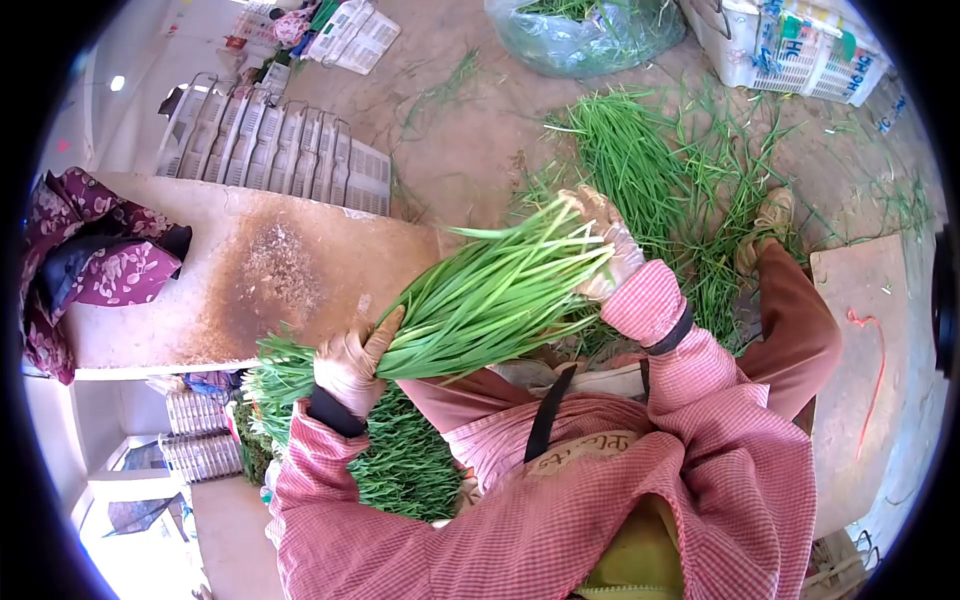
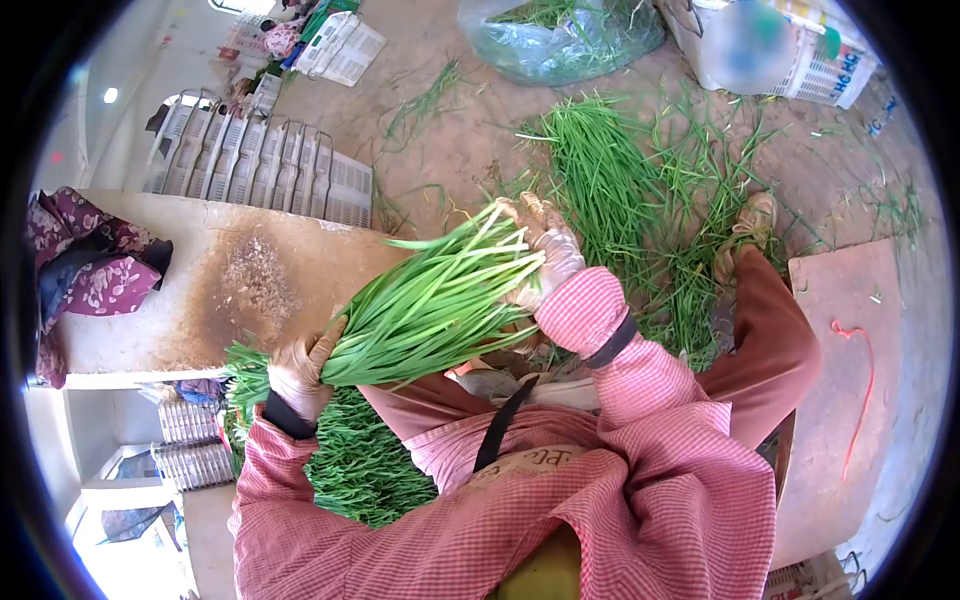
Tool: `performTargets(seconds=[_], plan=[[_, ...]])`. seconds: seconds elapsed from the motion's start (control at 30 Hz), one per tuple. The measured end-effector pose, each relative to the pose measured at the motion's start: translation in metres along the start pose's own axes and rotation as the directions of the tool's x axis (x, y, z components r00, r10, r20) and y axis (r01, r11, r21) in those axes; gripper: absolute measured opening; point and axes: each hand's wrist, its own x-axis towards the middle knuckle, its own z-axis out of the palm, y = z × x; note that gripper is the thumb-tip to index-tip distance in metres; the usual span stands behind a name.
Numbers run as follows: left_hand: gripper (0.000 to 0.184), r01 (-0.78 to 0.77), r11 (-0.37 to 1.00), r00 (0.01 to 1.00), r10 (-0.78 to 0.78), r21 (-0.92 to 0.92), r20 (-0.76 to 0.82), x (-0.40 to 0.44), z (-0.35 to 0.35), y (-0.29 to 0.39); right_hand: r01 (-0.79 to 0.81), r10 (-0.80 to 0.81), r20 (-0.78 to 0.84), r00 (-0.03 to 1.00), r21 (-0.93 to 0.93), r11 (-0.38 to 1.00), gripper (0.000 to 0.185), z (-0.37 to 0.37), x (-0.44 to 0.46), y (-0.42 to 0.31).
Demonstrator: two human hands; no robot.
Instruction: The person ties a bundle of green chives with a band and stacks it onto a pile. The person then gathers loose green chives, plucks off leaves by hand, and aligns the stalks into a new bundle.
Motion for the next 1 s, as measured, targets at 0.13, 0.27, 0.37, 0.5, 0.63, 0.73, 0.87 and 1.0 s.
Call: performTargets(seconds=[0.13,0.27,0.37,0.5,0.63,0.73,0.87,1.0], plan=[[0.073,-0.081,0.979,0.996,0.087,0.185,-0.021,0.022,0.001,-0.012,0.235,-0.148,0.265,0.953,-0.337,0.912,0.042,-0.012,-0.013,-0.029],[0.062,-0.140,0.974,0.978,0.163,0.176,-0.127,0.044,0.015,-0.058,-0.381,0.080,0.492,0.867,0.549,0.744,0.027,-0.006,-0.020,-0.030],[0.057,-0.197,0.955,0.945,0.245,0.220,-0.218,0.060,0.015,-0.075,-0.493,0.293,0.403,0.867,0.612,0.618,0.028,-0.003,-0.029,-0.039],[0.058,-0.287,0.930,0.896,0.346,0.231,-0.280,0.081,0.012,-0.081,-0.263,-0.070,0.367,0.928,0.775,0.575,0.018,-0.007,-0.030,-0.041],[0.065,-0.304,0.929,0.896,0.355,0.213,-0.269,0.090,0.020,-0.083,-0.467,-0.149,0.543,0.826,0.809,0.356,0.021,-0.017,-0.049,-0.054],[0.069,-0.206,0.960,0.956,0.238,0.190,-0.169,0.083,0.027,-0.096,-0.455,-0.149,0.446,0.882,0.890,-0.026,0.018,-0.045,-0.080,-0.077],[0.070,-0.116,0.970,0.976,0.151,0.213,-0.156,0.076,0.027,-0.110,-0.550,0.184,0.622,0.761,0.469,0.691,0.024,-0.122,-0.101,-0.049],[0.071,-0.082,0.945,0.990,0.113,0.318,-0.080,0.074,0.019,-0.108,-0.351,0.521,-0.062,0.851,-0.806,0.476,0.044,-0.088,-0.067,-0.076]])
